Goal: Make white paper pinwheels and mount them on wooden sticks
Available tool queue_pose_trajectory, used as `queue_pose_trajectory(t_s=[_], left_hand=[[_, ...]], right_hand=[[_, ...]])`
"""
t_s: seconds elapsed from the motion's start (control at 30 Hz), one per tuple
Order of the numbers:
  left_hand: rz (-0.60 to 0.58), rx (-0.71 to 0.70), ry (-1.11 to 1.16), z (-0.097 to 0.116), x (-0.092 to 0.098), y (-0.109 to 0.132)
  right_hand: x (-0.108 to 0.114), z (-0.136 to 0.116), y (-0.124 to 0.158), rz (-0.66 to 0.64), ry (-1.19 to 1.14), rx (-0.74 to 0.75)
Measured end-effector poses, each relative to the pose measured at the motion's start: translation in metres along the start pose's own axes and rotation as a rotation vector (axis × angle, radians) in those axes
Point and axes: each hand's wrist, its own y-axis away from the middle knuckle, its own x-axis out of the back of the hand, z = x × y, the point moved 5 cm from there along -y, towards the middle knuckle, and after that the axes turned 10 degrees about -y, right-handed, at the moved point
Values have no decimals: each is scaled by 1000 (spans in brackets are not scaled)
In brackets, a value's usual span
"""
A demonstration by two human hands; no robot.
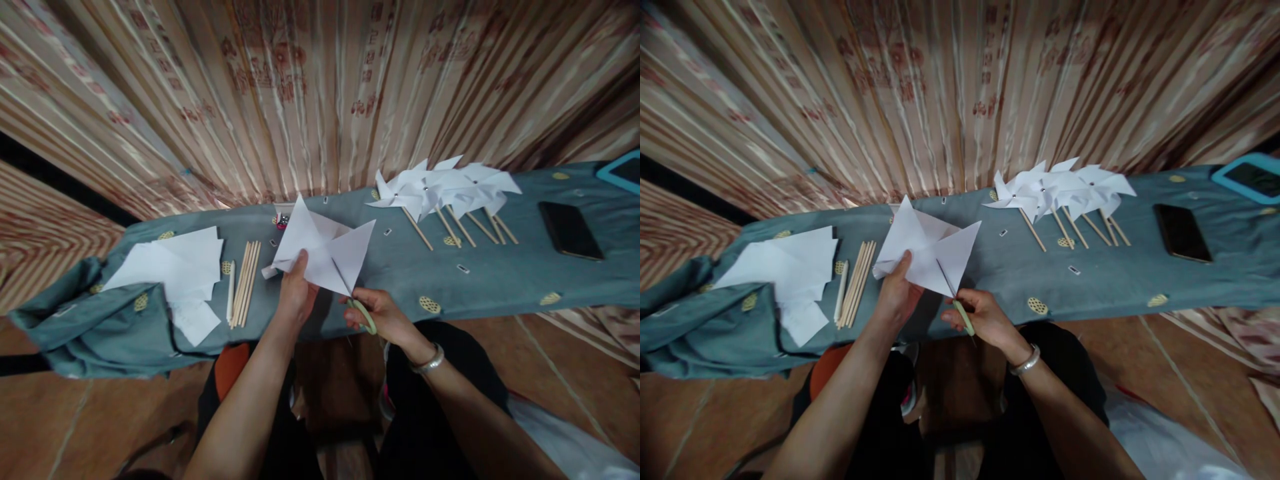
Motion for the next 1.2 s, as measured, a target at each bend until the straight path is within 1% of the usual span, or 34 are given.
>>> queue_pose_trajectory(t_s=[0.33,0.5,0.67,0.87,1.2], left_hand=[[-3,22,19,-3,-1,2],[5,35,27,-4,0,1],[-12,20,12,-3,-1,1],[-3,17,-12,-6,1,1],[7,28,-15,-6,-3,3]], right_hand=[[-3,-6,0,34,-10,-10],[-4,-6,0,55,-24,-22],[-4,-6,0,59,-39,-35],[-2,-7,0,61,-35,-10],[0,-8,0,59,-2,14]])
